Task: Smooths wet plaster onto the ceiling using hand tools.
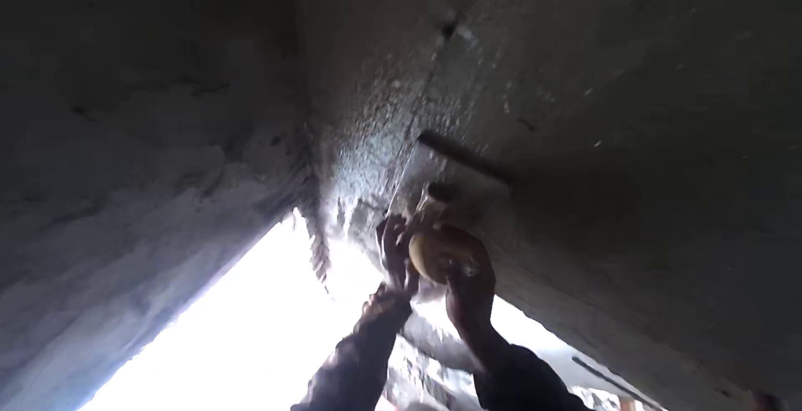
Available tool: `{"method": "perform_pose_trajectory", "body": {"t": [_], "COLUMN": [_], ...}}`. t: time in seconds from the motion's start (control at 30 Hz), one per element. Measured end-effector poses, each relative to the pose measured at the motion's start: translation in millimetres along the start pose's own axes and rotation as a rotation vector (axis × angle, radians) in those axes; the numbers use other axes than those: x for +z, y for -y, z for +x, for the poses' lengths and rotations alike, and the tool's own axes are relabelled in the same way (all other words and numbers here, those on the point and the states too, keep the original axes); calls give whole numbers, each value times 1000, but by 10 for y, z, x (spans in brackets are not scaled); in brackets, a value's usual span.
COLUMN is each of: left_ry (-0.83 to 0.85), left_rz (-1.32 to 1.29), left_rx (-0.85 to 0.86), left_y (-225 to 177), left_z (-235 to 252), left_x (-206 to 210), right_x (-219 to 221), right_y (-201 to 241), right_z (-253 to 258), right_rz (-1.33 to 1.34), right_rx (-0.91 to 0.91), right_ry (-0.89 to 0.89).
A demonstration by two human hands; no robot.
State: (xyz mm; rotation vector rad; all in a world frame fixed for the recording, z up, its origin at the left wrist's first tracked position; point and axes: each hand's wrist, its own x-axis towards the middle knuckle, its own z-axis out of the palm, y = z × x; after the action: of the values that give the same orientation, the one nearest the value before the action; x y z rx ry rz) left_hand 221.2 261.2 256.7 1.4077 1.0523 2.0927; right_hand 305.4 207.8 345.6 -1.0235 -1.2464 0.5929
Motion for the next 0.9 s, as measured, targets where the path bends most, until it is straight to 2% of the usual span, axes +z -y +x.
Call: {"method": "perform_pose_trajectory", "body": {"t": [0.07,0.13,0.23,0.37,0.47,0.53,0.6,0.73,0.8,0.9], "left_ry": [41,25,18,37,46,79,119,233,165,8], "left_rz": [-77,-129,-92,-17,-124,-192,-254,-262,-277,-362], "left_rx": [119,167,147,69,-57,-193,-306,-328,-448,-579], "left_y": [149,197,165,58,-32,-83,-133,-175,-316,-452], "left_z": [-21,-20,8,81,133,110,122,284,322,332], "left_x": [-14,14,93,105,41,-28,-99,-217,-301,-576], "right_x": [74,103,115,-16,-117,-108,-74,80,186,336], "right_y": [-43,-88,-122,-409,-726,-814,-851,-756,-793,-892], "right_z": [153,164,198,19,-305,-297,-203,-100,-80,-28], "right_rz": [-31,-110,-110,53,-97,-256,-416,-484,-363,-180], "right_rx": [69,119,175,118,142,116,77,141,156,-23], "right_ry": [-22,-21,-26,-104,34,261,386,348,280,128]}}
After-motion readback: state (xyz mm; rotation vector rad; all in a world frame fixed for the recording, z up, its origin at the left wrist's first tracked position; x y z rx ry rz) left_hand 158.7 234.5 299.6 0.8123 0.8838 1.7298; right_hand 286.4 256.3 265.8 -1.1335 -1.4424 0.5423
